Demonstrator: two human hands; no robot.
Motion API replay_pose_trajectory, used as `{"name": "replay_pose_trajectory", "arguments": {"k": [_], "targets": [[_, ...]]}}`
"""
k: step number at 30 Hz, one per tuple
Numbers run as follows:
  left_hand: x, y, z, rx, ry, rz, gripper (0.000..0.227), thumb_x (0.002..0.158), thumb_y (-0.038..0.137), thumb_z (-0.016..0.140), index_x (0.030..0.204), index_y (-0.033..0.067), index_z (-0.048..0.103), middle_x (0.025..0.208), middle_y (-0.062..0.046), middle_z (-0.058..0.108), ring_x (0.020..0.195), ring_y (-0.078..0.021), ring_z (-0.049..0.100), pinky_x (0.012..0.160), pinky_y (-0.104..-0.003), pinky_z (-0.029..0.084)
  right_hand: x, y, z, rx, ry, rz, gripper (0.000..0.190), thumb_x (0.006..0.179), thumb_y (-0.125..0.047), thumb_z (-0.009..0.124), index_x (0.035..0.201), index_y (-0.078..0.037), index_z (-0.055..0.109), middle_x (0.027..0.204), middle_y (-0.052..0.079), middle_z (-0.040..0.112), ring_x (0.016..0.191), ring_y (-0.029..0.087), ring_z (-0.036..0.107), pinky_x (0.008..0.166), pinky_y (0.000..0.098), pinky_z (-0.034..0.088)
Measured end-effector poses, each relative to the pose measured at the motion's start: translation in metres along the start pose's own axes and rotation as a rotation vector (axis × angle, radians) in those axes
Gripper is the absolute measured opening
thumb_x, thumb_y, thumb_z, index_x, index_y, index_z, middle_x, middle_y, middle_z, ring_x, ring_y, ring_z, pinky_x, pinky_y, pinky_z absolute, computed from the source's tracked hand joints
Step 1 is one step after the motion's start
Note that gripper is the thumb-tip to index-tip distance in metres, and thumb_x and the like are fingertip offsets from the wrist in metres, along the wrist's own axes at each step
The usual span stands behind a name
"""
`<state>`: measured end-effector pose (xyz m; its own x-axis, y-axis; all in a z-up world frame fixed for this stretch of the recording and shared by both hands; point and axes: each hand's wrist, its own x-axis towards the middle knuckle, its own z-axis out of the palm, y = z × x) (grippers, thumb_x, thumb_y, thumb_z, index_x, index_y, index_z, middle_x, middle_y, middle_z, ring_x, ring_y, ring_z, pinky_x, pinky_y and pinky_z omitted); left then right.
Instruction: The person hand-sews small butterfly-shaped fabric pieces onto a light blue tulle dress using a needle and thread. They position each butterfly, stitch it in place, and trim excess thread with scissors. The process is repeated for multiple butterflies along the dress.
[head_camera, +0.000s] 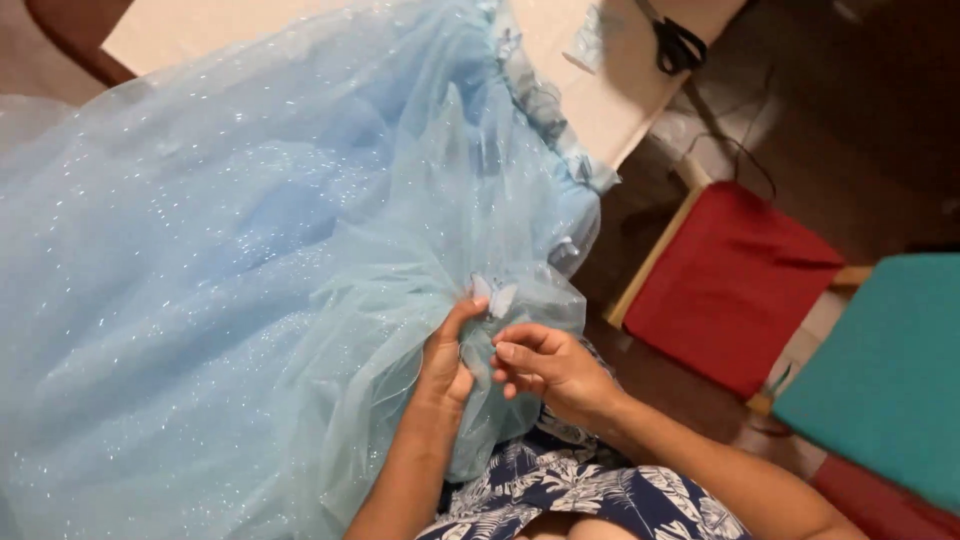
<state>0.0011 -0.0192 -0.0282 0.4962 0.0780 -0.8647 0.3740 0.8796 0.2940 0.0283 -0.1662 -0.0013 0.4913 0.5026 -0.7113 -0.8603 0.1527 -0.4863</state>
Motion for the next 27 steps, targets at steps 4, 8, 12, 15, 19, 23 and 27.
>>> {"name": "replay_pose_trajectory", "arguments": {"k": [4, 8, 12, 15, 19, 23, 27], "targets": [[-0.012, -0.004, 0.008, 0.012, 0.005, 0.012, 0.034, 0.076, 0.021, 0.082, 0.089, -0.0057, 0.066, 0.061, -0.018, 0.065, 0.04, -0.0233, 0.06, 0.036, -0.033, 0.052, -0.012, 0.01, 0.004, 0.027, 0.017, 0.015, 0.024, 0.088, -0.009, 0.075, 0.105, 0.006, 0.069, 0.081, 0.019, 0.072, 0.07, 0.024, 0.073, 0.056, 0.0324, 0.063], [-0.01, -0.009, 0.0, -0.013, 0.058, 0.044, 0.039, 0.077, 0.02, 0.084, 0.095, -0.0068, 0.063, 0.062, -0.019, 0.065, 0.043, -0.0235, 0.065, 0.038, -0.03, 0.055, -0.005, 0.01, 0.01, 0.056, 0.028, 0.005, 0.023, 0.088, -0.01, 0.075, 0.104, 0.005, 0.07, 0.079, 0.019, 0.071, 0.065, 0.021, 0.072, 0.051, 0.0303, 0.061], [-0.002, -0.017, -0.007, -0.048, 0.014, -0.012, 0.034, 0.079, 0.021, 0.084, 0.08, -0.0045, 0.061, 0.059, -0.02, 0.066, 0.04, -0.028, 0.065, 0.036, -0.036, 0.056, 0.004, 0.008, 0.01, 0.063, 0.042, 0.014, 0.027, 0.087, -0.012, 0.076, 0.106, 0.007, 0.069, 0.077, 0.018, 0.071, 0.062, 0.02, 0.071, 0.048, 0.0293, 0.061], [-0.006, -0.011, 0.0, -0.059, 0.018, 0.011, 0.031, 0.08, 0.019, 0.083, 0.079, -0.0035, 0.061, 0.059, -0.019, 0.067, 0.041, -0.0276, 0.066, 0.037, -0.034, 0.056, 0.008, 0.008, 0.011, 0.094, 0.055, 0.016, 0.027, 0.086, -0.01, 0.076, 0.107, 0.006, 0.069, 0.077, 0.018, 0.071, 0.062, 0.02, 0.071, 0.049, 0.0287, 0.061], [0.002, -0.006, 0.001, -0.055, 0.003, 0.015, 0.031, 0.081, 0.019, 0.082, 0.076, -0.0039, 0.062, 0.057, -0.017, 0.067, 0.042, -0.0265, 0.067, 0.036, -0.033, 0.057, 0.013, 0.008, 0.007, 0.106, 0.046, 0.026, 0.024, 0.086, -0.01, 0.076, 0.105, 0.004, 0.071, 0.077, 0.018, 0.07, 0.063, 0.021, 0.071, 0.05, 0.0295, 0.061], [0.016, -0.005, -0.009, -0.058, -0.029, 0.014, 0.032, 0.083, 0.02, 0.081, 0.071, -0.0015, 0.061, 0.054, -0.017, 0.065, 0.041, -0.0276, 0.067, 0.036, -0.037, 0.058, 0.016, 0.009, 0.005, 0.135, 0.034, 0.037, 0.022, 0.086, -0.009, 0.076, 0.104, 0.003, 0.071, 0.076, 0.018, 0.069, 0.061, 0.021, 0.071, 0.049, 0.0299, 0.061], [0.014, -0.007, -0.007, -0.066, -0.038, -0.026, 0.034, 0.083, 0.022, 0.081, 0.069, -0.0021, 0.061, 0.053, -0.016, 0.065, 0.042, -0.0274, 0.067, 0.037, -0.037, 0.058, 0.018, 0.009, 0.003, 0.136, 0.031, 0.041, 0.021, 0.087, -0.009, 0.076, 0.104, 0.002, 0.071, 0.076, 0.016, 0.069, 0.061, 0.02, 0.071, 0.049, 0.0294, 0.061]]}}
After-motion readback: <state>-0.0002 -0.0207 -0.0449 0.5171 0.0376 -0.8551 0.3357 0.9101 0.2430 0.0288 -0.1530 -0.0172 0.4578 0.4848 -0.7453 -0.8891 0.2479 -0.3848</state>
